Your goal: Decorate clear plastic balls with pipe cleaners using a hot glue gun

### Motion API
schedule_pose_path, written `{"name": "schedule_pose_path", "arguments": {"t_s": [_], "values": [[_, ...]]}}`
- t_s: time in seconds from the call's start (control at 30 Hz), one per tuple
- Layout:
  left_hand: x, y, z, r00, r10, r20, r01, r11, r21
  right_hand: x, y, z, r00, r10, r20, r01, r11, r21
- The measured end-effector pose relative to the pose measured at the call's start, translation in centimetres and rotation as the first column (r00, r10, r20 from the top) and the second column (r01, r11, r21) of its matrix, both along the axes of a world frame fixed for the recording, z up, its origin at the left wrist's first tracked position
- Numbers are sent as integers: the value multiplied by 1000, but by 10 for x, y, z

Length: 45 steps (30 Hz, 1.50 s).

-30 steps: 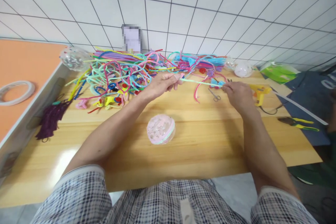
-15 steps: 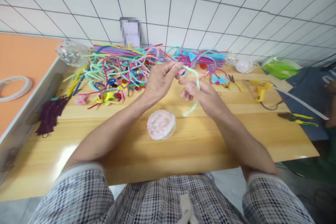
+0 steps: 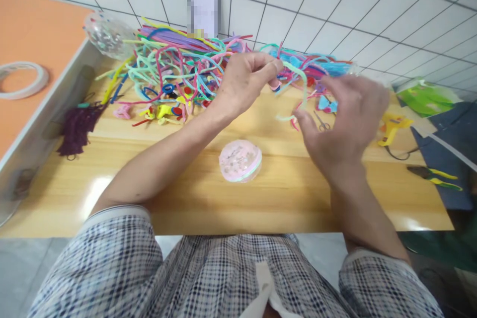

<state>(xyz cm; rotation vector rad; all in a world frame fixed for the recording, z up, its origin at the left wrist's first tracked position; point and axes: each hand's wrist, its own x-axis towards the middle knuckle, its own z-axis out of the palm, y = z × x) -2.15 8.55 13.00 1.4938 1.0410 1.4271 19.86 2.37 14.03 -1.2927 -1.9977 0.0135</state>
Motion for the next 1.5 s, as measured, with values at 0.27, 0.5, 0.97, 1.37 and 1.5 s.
{"name": "schedule_pose_path", "arguments": {"t_s": [0.27, 0.5, 0.97, 1.37, 1.5], "values": [[6, -34, 5, 987, -111, -117, 118, 991, 58, -34, 23, -27, 787, 99, -609, -443, 778, -446], [9, -28, -10, 982, -154, -105, 158, 987, 25, -23, 41, -42, 802, 55, -595, -307, 892, -332], [8, -38, -7, 932, -272, -241, 261, 962, -74, -11, 22, -50, 723, 44, -689, -328, 900, -287], [-106, -107, -58, 794, -483, -369, 415, 875, -250, 7, -11, -92, 614, -142, -776, -602, 552, -578], [-81, -89, -67, 769, -507, -391, 410, 859, -308, -3, -17, -85, 532, -180, -827, -668, 510, -541]]}}
